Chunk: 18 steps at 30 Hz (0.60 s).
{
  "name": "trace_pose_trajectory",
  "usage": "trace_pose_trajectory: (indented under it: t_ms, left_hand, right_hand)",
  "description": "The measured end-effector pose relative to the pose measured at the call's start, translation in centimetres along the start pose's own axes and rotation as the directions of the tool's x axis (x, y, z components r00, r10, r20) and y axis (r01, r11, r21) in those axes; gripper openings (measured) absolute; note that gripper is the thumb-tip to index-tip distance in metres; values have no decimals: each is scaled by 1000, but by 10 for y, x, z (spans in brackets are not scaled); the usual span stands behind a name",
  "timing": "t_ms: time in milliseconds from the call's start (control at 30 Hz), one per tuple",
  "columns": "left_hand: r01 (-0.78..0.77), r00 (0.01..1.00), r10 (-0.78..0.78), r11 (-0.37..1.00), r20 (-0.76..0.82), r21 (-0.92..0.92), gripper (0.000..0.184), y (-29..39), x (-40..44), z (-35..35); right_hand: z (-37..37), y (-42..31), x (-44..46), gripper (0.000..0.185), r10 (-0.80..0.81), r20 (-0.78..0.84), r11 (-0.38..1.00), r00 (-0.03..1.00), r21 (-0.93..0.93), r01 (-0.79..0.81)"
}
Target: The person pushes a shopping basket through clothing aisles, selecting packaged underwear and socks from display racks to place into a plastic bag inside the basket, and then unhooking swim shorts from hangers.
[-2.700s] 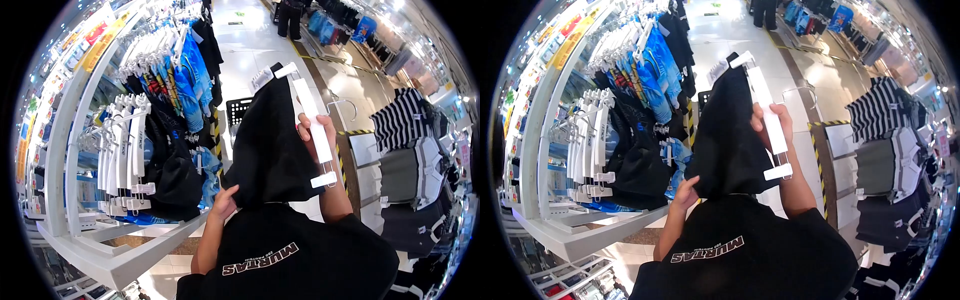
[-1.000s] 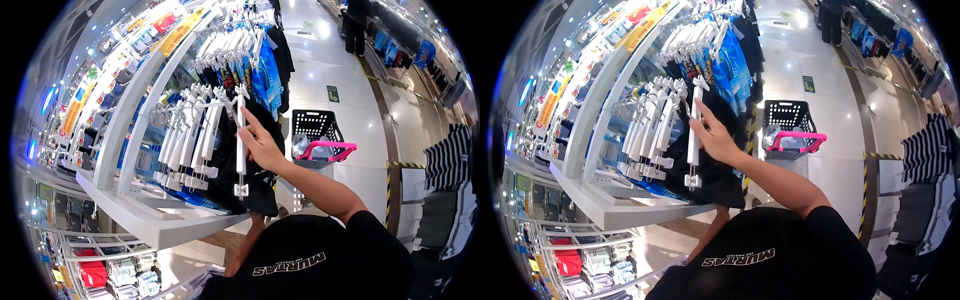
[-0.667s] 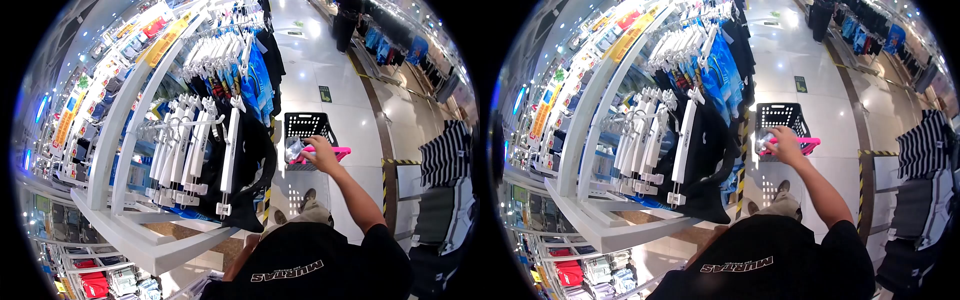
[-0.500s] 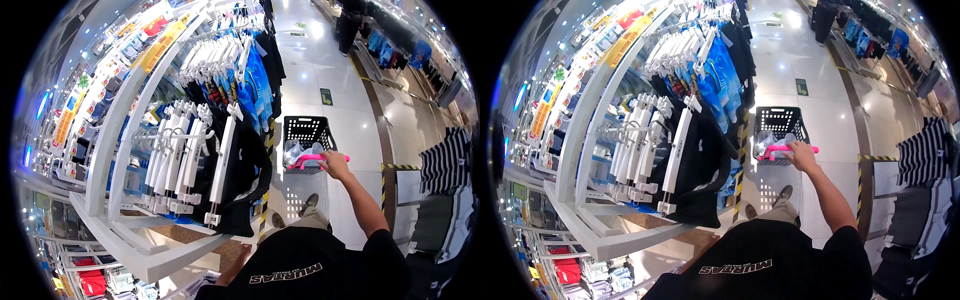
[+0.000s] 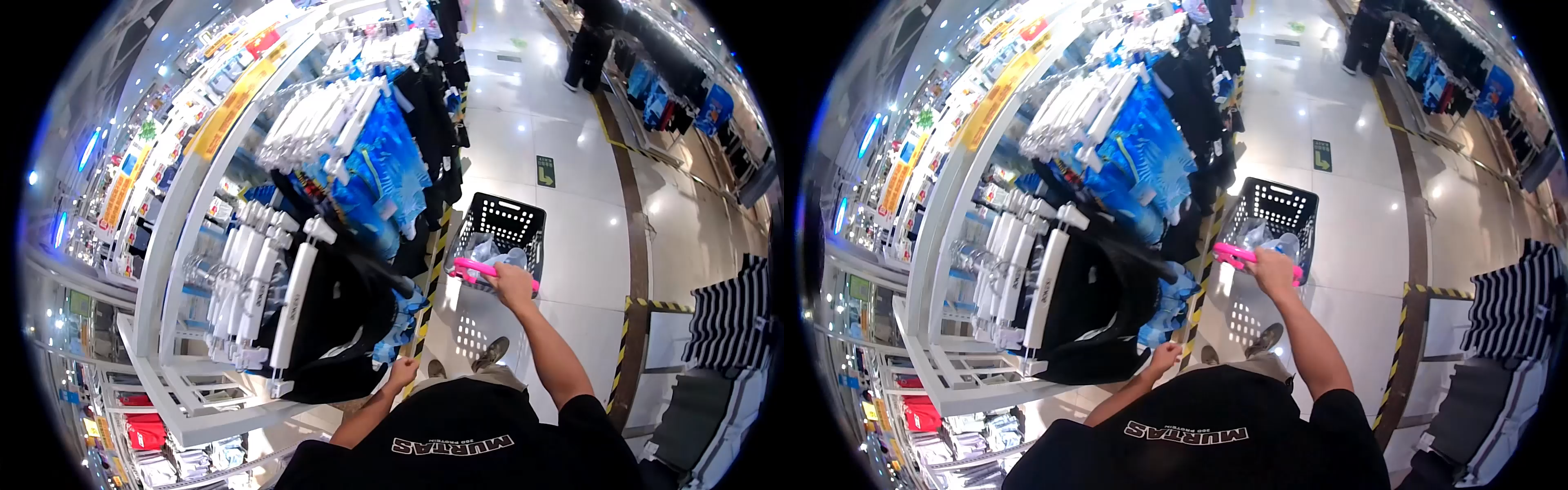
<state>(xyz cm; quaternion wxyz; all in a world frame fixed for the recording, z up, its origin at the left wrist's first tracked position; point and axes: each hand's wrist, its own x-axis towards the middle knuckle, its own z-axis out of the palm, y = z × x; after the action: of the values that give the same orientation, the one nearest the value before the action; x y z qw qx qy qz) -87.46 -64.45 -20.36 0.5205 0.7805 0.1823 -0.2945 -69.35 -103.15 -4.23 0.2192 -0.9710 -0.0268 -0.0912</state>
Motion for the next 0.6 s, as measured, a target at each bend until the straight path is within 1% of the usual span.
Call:
trace_pose_trajectory:
  t_ms: [33,67,100,133,167,200,233,267,300,333,367,400,433,467,500,567,600]
  left_hand:
    - [-6,1000,6,1000,-13,-28,20,51,-8,10]
    - [-14,1000,13,998,-21,-57,19,88,-5,23]
    - [-83,995,79,994,-53,-76,19,103,12,30]
    - [-133,991,130,987,-39,-85,22,124,23,30]
    - [-267,952,259,963,-162,-34,21,151,28,34]
    - [-361,908,361,932,-215,38,20,189,26,29]
    - [-497,834,474,867,-283,-12,21,224,24,26]
    - [-538,777,528,840,-342,72,21,268,12,20]
    - [-607,703,585,790,-405,88,21,287,19,10]
    - [-569,726,510,822,-461,11,24,338,-8,9]
    - [-611,641,551,787,-535,78,26,361,-10,1]
    - [-670,570,568,739,-594,64,29,378,-8,-9]
    - [-685,526,553,726,-646,65,33,401,-18,-14]
    - [-698,444,539,709,-716,101,39,416,-20,-18]
    - [-714,390,543,688,-744,128,47,429,-25,-22]
    - [-613,185,599,690,-779,385,58,450,-31,-26]
    - [-611,188,571,705,-799,360,61,454,-29,-30]
  right_hand:
    - [7,5,7,36,19,-21,999,1000,47,-18]
    - [11,9,16,39,40,-43,995,998,89,-36]
    - [3,5,26,38,65,-34,995,997,72,-62]
    - [6,8,34,39,83,-30,995,996,56,-81]
    - [8,13,42,35,93,-56,990,994,108,-87]
    - [9,18,49,35,74,-76,993,994,101,-66]
    - [8,24,56,35,51,-92,994,994,97,-42]
    - [8,32,63,36,62,-85,995,994,79,-56]
    - [8,37,71,37,69,-76,996,995,63,-64]
    - [8,42,78,37,71,-63,996,995,51,-68]
    - [7,47,83,38,67,-71,996,995,70,-62]
    - [3,54,89,38,57,-79,995,995,91,-50]
    - [-1,61,96,39,42,-87,993,995,111,-32]
    - [-3,67,103,39,33,-80,997,996,76,-27]
    - [-5,76,110,38,7,-104,995,995,98,4]
    - [2,98,126,45,-44,-97,997,994,54,50]
    - [1,105,132,46,-56,-98,998,994,30,60]
